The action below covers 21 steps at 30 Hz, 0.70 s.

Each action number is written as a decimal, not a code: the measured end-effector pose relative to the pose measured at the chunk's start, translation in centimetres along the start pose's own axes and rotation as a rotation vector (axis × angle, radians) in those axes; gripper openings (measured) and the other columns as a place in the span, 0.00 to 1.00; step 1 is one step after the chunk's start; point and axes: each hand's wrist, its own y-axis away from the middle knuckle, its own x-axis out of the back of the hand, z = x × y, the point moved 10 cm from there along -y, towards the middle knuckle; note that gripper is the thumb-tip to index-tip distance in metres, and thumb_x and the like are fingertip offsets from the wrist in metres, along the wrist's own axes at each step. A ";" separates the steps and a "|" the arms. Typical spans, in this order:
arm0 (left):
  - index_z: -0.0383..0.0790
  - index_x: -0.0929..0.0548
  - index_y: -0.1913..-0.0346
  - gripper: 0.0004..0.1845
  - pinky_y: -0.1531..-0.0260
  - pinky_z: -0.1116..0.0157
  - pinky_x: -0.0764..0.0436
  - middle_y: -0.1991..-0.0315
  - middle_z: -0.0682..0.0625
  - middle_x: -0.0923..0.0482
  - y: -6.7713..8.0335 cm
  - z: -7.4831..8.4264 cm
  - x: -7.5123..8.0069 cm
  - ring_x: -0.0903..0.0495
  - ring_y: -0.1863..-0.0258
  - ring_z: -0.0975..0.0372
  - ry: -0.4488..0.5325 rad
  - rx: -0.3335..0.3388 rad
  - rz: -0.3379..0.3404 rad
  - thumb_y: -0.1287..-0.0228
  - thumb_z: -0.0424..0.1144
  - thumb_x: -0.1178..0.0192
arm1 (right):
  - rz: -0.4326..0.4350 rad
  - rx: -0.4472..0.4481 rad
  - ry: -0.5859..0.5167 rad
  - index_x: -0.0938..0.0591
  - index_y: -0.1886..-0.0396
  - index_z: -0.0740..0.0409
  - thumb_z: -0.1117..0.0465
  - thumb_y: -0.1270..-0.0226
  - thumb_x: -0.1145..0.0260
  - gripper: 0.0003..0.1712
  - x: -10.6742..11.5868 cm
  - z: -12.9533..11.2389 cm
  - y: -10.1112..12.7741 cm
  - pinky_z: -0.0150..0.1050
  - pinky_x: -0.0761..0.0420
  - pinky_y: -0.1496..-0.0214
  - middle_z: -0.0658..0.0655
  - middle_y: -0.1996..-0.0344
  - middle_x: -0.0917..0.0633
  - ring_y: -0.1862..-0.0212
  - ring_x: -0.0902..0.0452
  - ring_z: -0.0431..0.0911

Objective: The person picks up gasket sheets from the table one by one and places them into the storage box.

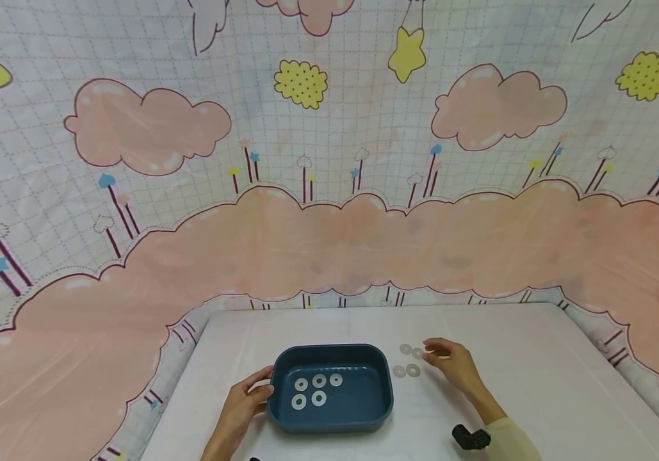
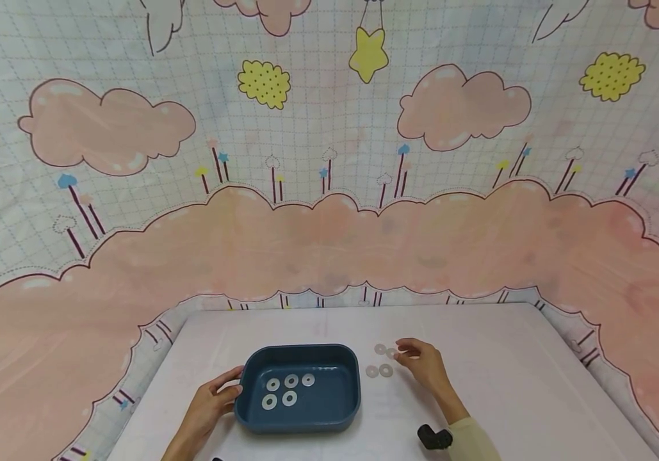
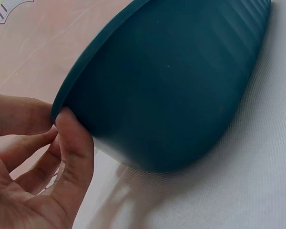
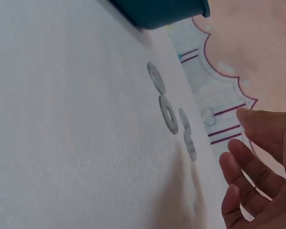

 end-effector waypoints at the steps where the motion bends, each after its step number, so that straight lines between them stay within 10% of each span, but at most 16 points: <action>1: 0.32 0.28 0.33 0.26 0.64 0.64 0.17 0.40 0.36 0.27 0.0 0.0 0.0 0.19 0.59 0.58 0.001 0.000 0.001 0.34 0.30 0.43 | 0.001 0.002 0.006 0.16 0.49 0.58 0.62 0.38 0.30 0.17 -0.1 0.1 -0.2 0.38 0.19 0.56 0.59 0.55 0.13 0.53 0.18 0.52; 21: 0.32 0.25 0.35 0.25 0.66 0.63 0.17 0.44 0.40 0.24 -0.1 0.0 0.0 0.18 0.60 0.57 0.014 -0.006 0.018 0.36 0.30 0.41 | -0.061 0.051 0.112 0.13 0.52 0.60 0.62 0.41 0.28 0.17 -1.8 1.2 -2.6 0.37 0.26 0.62 0.58 0.61 0.15 0.61 0.25 0.47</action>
